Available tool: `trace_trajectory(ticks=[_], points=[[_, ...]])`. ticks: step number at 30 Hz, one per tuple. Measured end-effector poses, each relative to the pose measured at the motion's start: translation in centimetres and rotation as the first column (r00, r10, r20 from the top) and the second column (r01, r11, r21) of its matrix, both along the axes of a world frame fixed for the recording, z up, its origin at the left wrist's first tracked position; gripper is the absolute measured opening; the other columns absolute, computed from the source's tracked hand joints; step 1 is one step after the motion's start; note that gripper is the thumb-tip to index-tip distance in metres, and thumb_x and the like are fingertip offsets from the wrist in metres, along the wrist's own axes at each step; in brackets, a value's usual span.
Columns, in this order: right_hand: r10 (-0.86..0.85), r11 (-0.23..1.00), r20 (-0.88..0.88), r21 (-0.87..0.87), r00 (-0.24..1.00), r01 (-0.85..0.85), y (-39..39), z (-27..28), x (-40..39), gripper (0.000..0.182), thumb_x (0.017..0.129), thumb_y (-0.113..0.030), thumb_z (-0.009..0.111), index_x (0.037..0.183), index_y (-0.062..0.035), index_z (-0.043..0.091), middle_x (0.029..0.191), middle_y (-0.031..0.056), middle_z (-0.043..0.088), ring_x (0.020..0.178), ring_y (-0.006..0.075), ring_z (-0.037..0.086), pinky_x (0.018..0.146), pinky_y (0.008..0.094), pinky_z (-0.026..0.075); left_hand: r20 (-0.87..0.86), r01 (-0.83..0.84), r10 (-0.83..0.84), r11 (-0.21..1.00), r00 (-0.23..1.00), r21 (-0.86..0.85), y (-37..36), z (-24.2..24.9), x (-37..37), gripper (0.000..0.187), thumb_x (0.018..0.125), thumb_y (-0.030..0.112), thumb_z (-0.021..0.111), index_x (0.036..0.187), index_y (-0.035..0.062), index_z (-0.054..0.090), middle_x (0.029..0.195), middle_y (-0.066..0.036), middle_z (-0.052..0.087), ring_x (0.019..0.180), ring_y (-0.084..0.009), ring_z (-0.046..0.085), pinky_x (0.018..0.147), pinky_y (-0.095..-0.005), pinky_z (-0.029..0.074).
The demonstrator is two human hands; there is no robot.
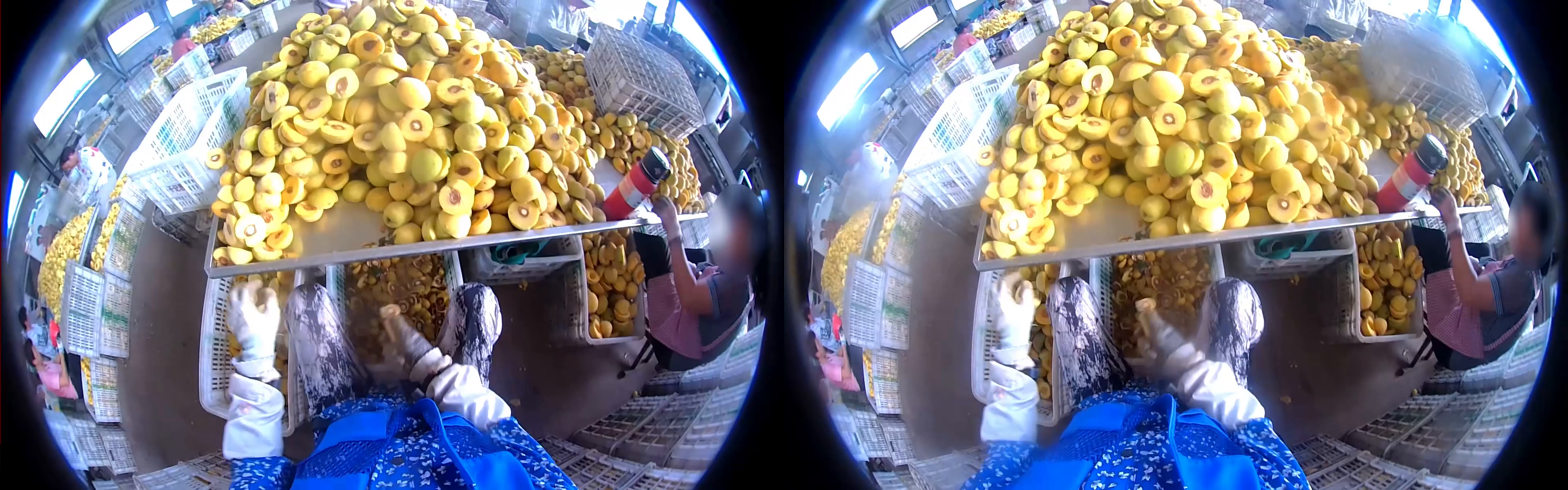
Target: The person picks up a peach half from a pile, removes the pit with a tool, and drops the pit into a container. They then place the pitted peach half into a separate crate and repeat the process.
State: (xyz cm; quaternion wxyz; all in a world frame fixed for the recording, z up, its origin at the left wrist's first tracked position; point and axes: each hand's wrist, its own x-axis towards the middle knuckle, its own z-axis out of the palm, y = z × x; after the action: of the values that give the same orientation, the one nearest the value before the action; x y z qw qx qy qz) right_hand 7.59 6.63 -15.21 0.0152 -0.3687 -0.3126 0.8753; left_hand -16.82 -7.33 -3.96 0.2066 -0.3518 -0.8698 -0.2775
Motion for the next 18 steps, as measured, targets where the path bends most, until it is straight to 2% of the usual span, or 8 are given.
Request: trace_trajectory(ticks=[1, 5, 7, 9, 13, 14, 17, 18], points=[[-0.005, 0.998, 0.141, -0.062, 0.99, 0.014, -0.4, 4.9, -0.1, 0.044, 0.086, -0.056, 0.05, 0.083, -0.0123, 0.057, 0.062, 0.0005, 0.054, 0.045, 0.0126, 0.046, 0.043, 0.0262, 0.038, -0.1, 0.051, -0.058, 0.996, 0.993, -0.074, 1.2, 2.8, -0.2, 0.03, 0.074, 0.02, 0.066, 0.099, 0.0061, 0.059, 0.103, -0.016, 0.057, 0.09, -0.0297, 0.058, 0.077, -0.0396, 0.048], [0.128, 0.979, 0.14, 0.143, 0.982, -0.148, -0.3, 2.4, 0.0, 0.041, 0.086, -0.053, 0.052, 0.078, -0.0128, 0.057, 0.06, -0.0005, 0.053, 0.045, 0.0122, 0.046, 0.041, 0.0263, 0.036, -0.188, 0.131, -0.233, 0.89, 0.954, -0.436, 11.7, 6.1, -1.4, 0.045, 0.076, 0.029, 0.062, 0.114, 0.006, 0.054, 0.109, -0.018, 0.054, 0.097, -0.0287, 0.057, 0.079, -0.0394, 0.047], [0.078, 0.987, 0.141, 0.125, 0.987, -0.096, 0.1, 2.0, -0.3, 0.042, 0.085, -0.054, 0.052, 0.077, -0.0133, 0.055, 0.057, -0.0006, 0.05, 0.041, 0.0124, 0.044, 0.037, 0.0266, 0.033, -0.024, 0.189, -0.304, 0.65, 0.952, -0.736, 18.0, 6.4, -0.9, 0.054, 0.081, 0.032, 0.055, 0.127, 0.0068, 0.042, 0.129, -0.018, 0.045, 0.102, -0.0309, 0.056, 0.086, -0.0412, 0.046], [-0.039, 0.985, 0.035, 0.169, 0.999, 0.032, -0.5, 0.6, -0.3, 0.044, 0.084, -0.058, 0.052, 0.076, -0.0146, 0.052, 0.053, -0.0003, 0.046, 0.033, 0.0132, 0.038, 0.03, 0.0273, 0.029, -0.098, 0.125, -0.443, 0.447, 0.891, -0.886, 22.3, 2.6, -2.9, 0.06, 0.082, 0.033, 0.053, 0.133, 0.0085, 0.034, 0.136, -0.018, 0.037, 0.105, -0.0315, 0.055, 0.084, -0.0438, 0.047], [-0.098, 0.995, 0.063, 0.02, 0.993, 0.097, 1.4, 5.3, 0.8, 0.038, 0.088, -0.051, 0.051, 0.076, -0.0152, 0.052, 0.055, -0.0039, 0.044, 0.04, 0.0104, 0.04, 0.034, 0.0256, 0.029, -0.095, 0.006, -0.287, 0.333, 0.953, -0.943, 25.0, -0.7, -5.2, 0.05, 0.082, 0.029, 0.054, 0.128, 0.0157, 0.041, 0.12, -0.014, 0.046, 0.103, -0.0306, 0.056, 0.078, -0.0457, 0.048], [-0.103, 0.993, 0.039, 0.053, 0.994, 0.101, 1.5, 5.5, 0.8, 0.038, 0.088, -0.051, 0.051, 0.076, -0.0147, 0.052, 0.055, -0.003, 0.046, 0.039, 0.0111, 0.041, 0.034, 0.0264, 0.03, -0.149, -0.027, -0.33, 0.347, 0.932, -0.938, 24.9, -0.5, -5.2, 0.048, 0.08, 0.025, 0.055, 0.125, 0.0177, 0.043, 0.113, -0.012, 0.048, 0.098, -0.0276, 0.058, 0.075, -0.043, 0.048], [-0.115, 0.982, -0.025, 0.146, 0.993, 0.117, 1.0, 6.1, 1.1, 0.038, 0.088, -0.049, 0.052, 0.074, -0.0131, 0.052, 0.056, 0.0, 0.05, 0.039, 0.0132, 0.045, 0.034, 0.0287, 0.033, 0.068, 0.259, -0.35, 0.536, 0.934, -0.804, 23.6, 0.7, -4.9, 0.049, 0.078, 0.023, 0.058, 0.125, 0.0168, 0.043, 0.112, -0.012, 0.049, 0.093, -0.0255, 0.06, 0.073, -0.0407, 0.049], [-0.127, 0.898, -0.074, 0.415, 0.989, 0.147, 0.8, 5.7, 1.1, 0.035, 0.089, -0.046, 0.051, 0.08, -0.0115, 0.053, 0.056, 0.0025, 0.051, 0.042, 0.0198, 0.047, 0.038, 0.0328, 0.035, 0.072, 0.311, -0.362, 0.662, 0.93, -0.682, 22.8, 1.5, -4.0, 0.05, 0.076, 0.024, 0.064, 0.122, 0.0191, 0.046, 0.102, -0.012, 0.054, 0.088, -0.0231, 0.061, 0.07, -0.0374, 0.049]])
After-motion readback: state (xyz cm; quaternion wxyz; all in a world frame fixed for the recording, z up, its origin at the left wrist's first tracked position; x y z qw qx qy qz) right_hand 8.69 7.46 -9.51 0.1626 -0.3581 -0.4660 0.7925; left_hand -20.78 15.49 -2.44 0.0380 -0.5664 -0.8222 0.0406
